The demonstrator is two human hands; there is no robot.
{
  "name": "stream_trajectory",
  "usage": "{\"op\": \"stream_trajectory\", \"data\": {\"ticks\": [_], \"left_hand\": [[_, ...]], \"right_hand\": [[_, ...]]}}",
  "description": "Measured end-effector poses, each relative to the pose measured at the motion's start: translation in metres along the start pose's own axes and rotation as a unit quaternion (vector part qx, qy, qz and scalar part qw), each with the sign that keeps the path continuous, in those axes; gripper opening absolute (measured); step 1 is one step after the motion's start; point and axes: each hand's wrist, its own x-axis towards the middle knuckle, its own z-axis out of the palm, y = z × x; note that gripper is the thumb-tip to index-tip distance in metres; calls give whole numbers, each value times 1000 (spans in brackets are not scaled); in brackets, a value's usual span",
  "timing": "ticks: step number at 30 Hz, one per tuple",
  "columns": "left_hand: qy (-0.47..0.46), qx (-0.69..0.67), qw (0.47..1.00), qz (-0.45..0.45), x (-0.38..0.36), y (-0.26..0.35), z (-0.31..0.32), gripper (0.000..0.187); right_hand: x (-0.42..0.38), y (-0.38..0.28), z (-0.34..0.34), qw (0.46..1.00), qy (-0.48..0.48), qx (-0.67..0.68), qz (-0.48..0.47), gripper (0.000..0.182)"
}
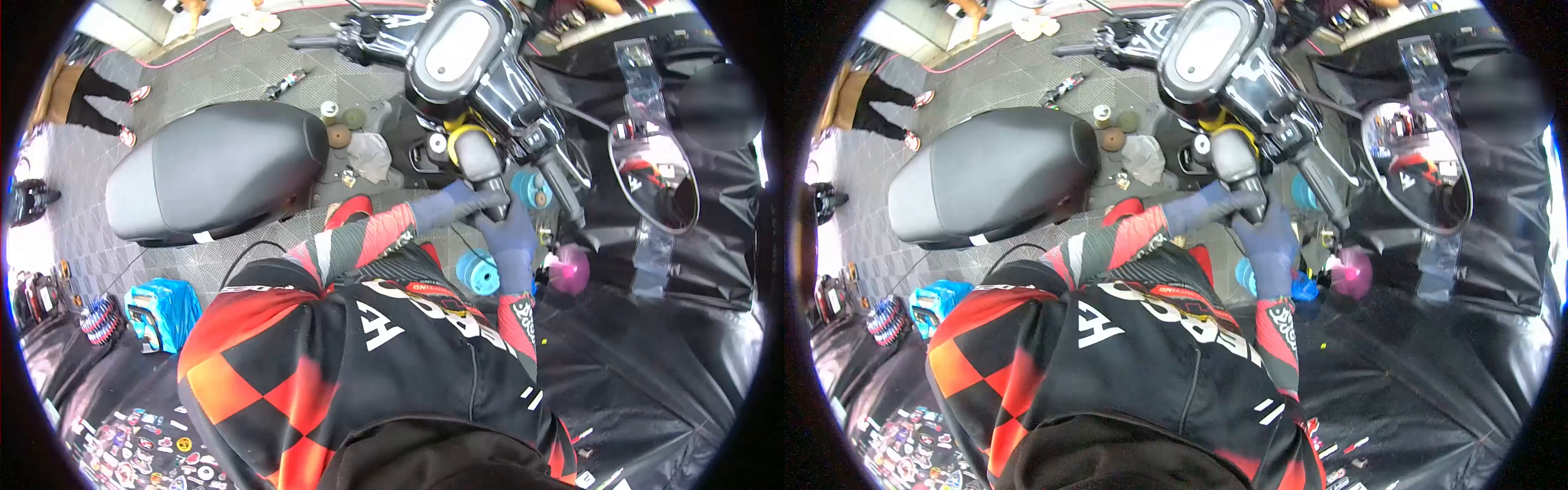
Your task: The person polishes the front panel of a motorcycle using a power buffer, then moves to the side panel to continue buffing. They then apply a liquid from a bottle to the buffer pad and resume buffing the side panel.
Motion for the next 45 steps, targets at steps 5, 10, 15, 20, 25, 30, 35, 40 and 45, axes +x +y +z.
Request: {"op": "stream_trajectory", "data": {"ticks": [5,10,15,20,25,30,35,40,45], "left_hand": [[-67,37,996,51,-45,49,2,42],[-54,69,996,29,-34,23,8,43],[-86,28,996,-13,-24,-1,4,41],[-97,31,995,-11,-22,-4,2,41],[-120,44,992,-9,-13,-21,-4,48],[-110,65,991,50,-28,-29,-11,47],[-117,79,989,39,-30,-32,-13,45],[-116,75,990,8,-27,-29,-13,45],[-118,79,990,-8,-28,-27,-15,44]], "right_hand": [[-1,8,12,992,64,92,-60,60],[1,26,20,998,26,47,-37,81],[-12,25,14,999,-6,24,-30,84],[-11,35,24,998,27,41,-26,82],[-11,37,20,998,-2,30,-47,75],[-13,37,2,976,-103,175,-74,65],[-5,55,14,913,-228,336,-28,57],[2,54,24,880,-311,358,1,57],[3,59,30,884,-320,341,-1,56]]}}
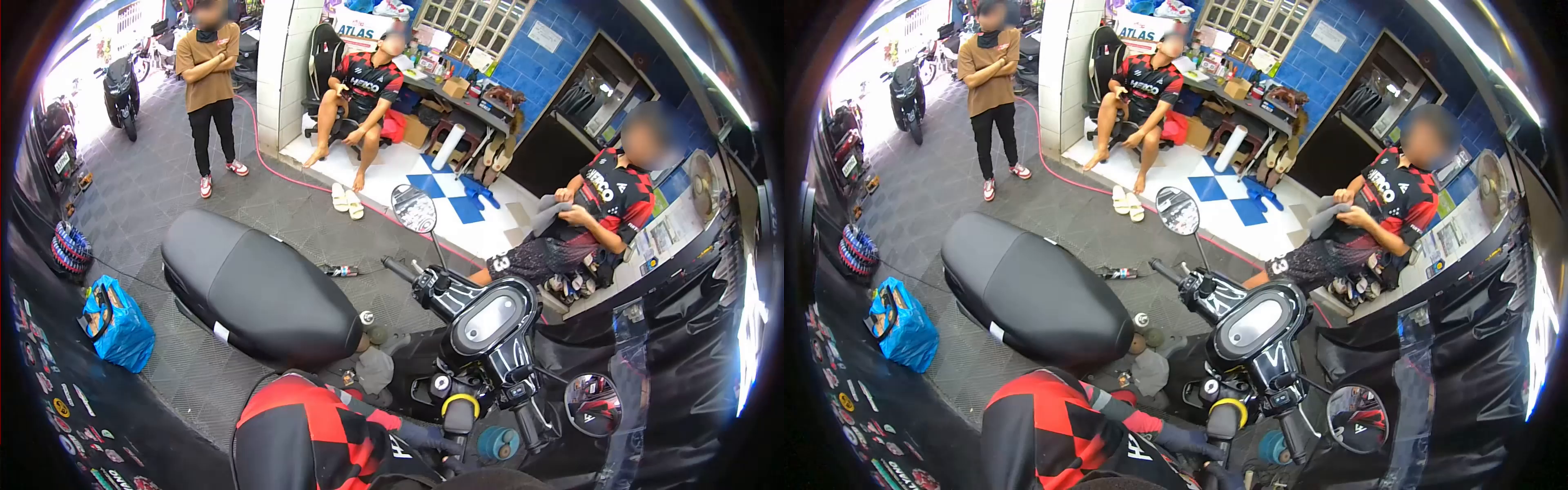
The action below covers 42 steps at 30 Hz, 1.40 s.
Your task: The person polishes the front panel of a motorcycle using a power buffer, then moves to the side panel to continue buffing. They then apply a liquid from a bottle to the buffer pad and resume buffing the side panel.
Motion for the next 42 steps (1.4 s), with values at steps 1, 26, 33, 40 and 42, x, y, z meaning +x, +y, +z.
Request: {"op": "stream_trajectory", "data": {"ticks": [1,26,33,40,42], "left_hand": [[-1,-1,1000,-1,3,2,0,44],[-50,-51,997,19,-28,18,2,34],[37,-88,993,-66,-20,2,6,45],[76,-64,995,-16,-12,5,-3,48],[73,-68,995,-17,-6,9,-5,50]], "right_hand": [[1,1,0,1000,0,-4,-4,56],[-2,67,-32,978,30,-191,-73,43],[-19,3,7,993,-36,106,47,51],[-12,-31,10,999,35,28,-18,45],[-7,-31,4,998,10,51,-30,44]]}}
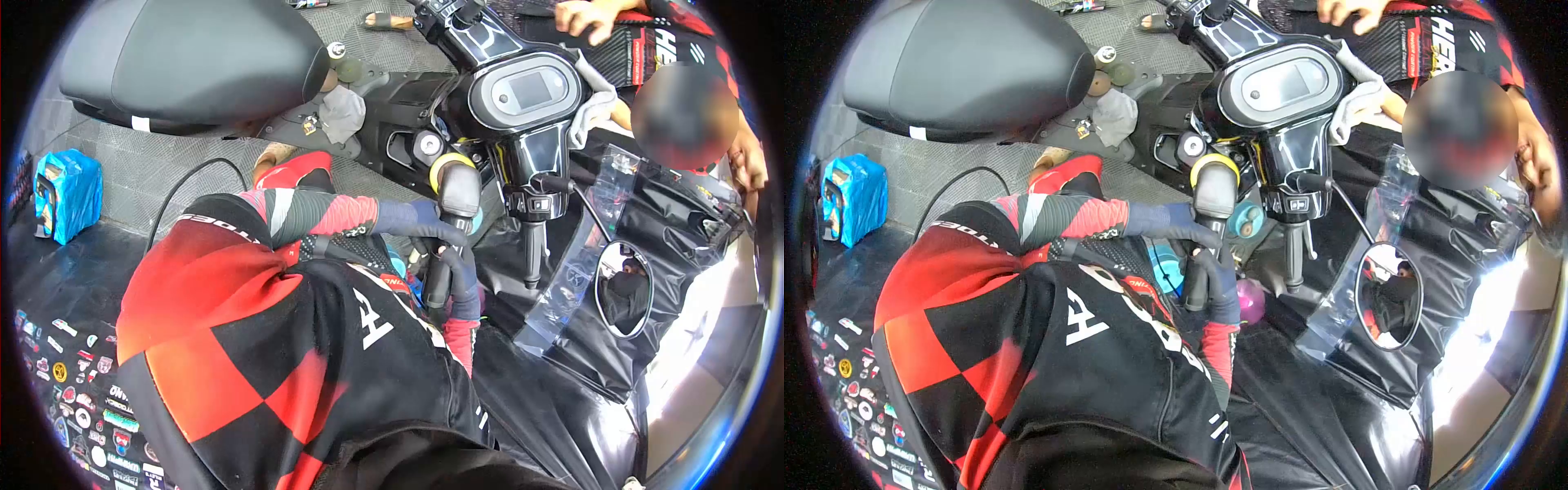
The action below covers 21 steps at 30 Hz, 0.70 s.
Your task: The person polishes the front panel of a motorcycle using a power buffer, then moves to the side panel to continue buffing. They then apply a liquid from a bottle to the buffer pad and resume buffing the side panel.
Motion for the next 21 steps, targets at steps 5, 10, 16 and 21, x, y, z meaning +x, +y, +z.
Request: {"op": "stream_trajectory", "data": {"ticks": [5,10,16,21], "left_hand": [[-1,-17,989,147,26,-4,5,59],[61,151,982,91,53,-1,-4,63],[-13,102,991,89,6,52,6,51],[-47,189,901,387,82,-28,-26,55]], "right_hand": [[8,-4,-6,996,-22,-17,-87,40],[11,-2,-25,997,54,-28,-42,47],[32,22,-50,995,20,-83,-58,51],[21,-2,-22,996,36,-75,-42,45]]}}
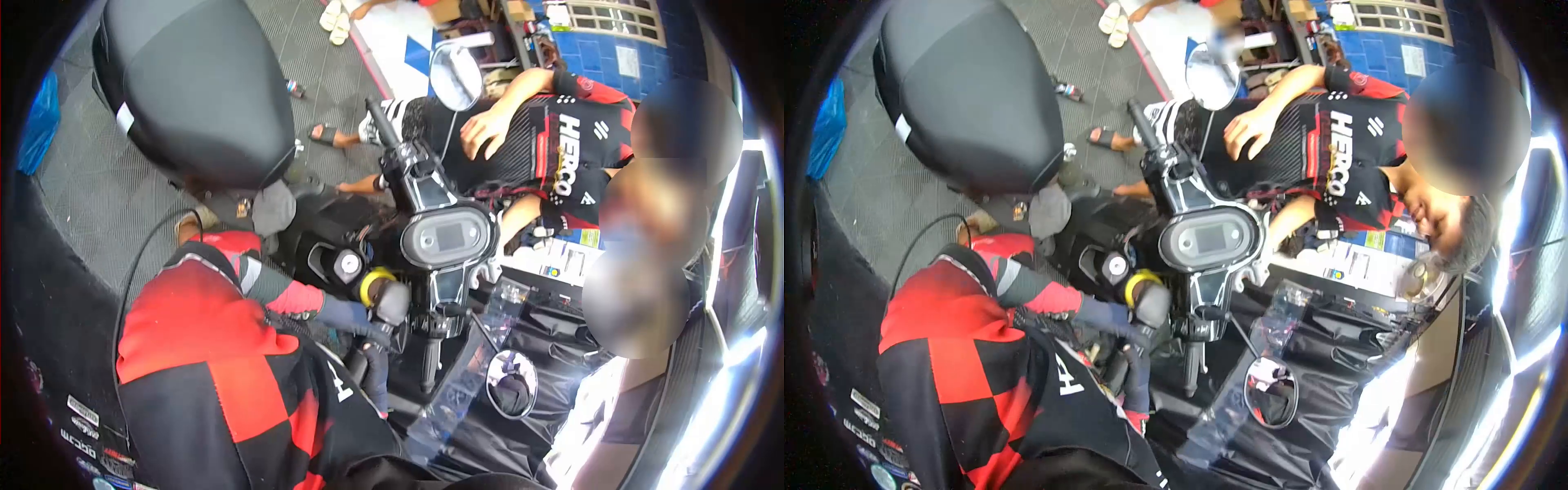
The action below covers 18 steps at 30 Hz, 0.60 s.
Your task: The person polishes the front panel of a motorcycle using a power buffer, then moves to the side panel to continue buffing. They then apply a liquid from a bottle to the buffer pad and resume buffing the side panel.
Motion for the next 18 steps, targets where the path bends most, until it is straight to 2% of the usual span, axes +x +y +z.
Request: {"op": "stream_trajectory", "data": {"ticks": [1,2,3,4,6,8,10,11,12,13,15,16,18], "left_hand": [[-11,-19,994,-109,3,1,4,59],[-26,-37,975,-217,8,7,2,63],[38,-88,979,-179,-1,29,8,55],[72,-115,957,-258,-3,57,5,56],[59,-127,939,-315,-7,56,5,56],[76,-191,936,-286,-16,87,1,55],[-32,-91,992,-78,-21,3,7,53],[-8,-206,948,-243,-21,41,5,52],[14,-293,860,-419,-21,79,-3,52],[47,-125,911,-391,-24,65,1,51],[38,-173,900,-398,-23,65,4,51],[34,-219,894,-389,-19,78,0,50],[13,-176,901,-397,-11,98,-9,47]], "right_hand": [[-4,0,-2,1000,12,21,9,44],[-1,6,-12,1000,7,-13,4,43],[-3,4,-13,1000,1,-25,-1,42],[-4,-4,-10,999,-9,-36,-3,42],[-3,-3,-9,999,-20,-40,-20,43],[-2,-8,-6,998,-47,-44,-28,43],[-11,-9,-7,998,-8,-40,51,42],[-15,-1,-15,996,-29,-81,26,41],[-18,17,-15,993,-54,-104,0,40],[-13,6,-4,998,-38,-48,30,39],[-18,-26,19,993,-25,85,72,37],[-17,-24,22,992,-19,98,72,37],[-20,-20,23,998,18,50,47,39]]}}
